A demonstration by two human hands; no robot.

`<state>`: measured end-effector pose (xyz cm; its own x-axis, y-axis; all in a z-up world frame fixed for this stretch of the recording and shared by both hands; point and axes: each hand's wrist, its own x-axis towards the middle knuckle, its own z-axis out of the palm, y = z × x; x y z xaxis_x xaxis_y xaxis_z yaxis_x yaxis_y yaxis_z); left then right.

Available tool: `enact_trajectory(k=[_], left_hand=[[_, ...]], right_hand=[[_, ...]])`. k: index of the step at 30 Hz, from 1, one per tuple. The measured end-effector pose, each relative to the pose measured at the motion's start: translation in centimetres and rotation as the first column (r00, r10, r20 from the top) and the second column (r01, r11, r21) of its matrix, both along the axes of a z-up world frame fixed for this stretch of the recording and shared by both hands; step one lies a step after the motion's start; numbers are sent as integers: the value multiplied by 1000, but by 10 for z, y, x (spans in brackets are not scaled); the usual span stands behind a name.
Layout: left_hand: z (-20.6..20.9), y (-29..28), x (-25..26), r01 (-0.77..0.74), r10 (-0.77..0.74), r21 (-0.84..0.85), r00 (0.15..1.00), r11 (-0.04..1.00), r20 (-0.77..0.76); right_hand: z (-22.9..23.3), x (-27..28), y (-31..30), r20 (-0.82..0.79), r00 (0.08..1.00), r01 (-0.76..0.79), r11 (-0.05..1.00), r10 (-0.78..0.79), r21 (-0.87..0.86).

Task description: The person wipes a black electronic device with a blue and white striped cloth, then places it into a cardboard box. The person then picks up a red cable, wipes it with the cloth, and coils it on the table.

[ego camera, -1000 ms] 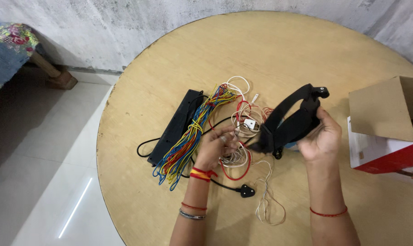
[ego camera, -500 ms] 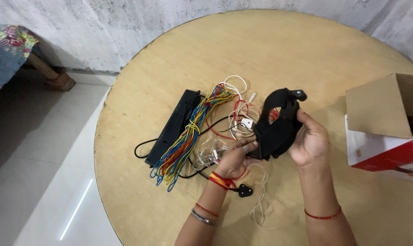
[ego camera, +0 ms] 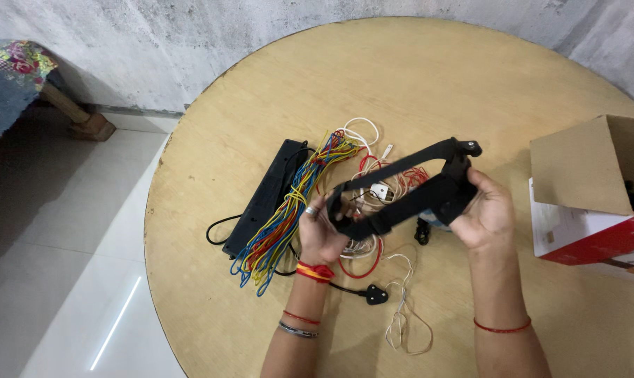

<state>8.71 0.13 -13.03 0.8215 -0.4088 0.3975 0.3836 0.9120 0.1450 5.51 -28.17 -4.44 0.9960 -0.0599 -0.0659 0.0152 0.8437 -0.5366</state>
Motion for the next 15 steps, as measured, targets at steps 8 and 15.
enact_trajectory(k=[8,15], left_hand=[[15,-17,-17,-184,203,508,979,841,18],[16,-39,-26,-770,324,629,624,105,711]], right_hand=[[-1,0,11,88,996,8,994,-18,111],[-4,-8,15,250,963,-150,971,101,186]])
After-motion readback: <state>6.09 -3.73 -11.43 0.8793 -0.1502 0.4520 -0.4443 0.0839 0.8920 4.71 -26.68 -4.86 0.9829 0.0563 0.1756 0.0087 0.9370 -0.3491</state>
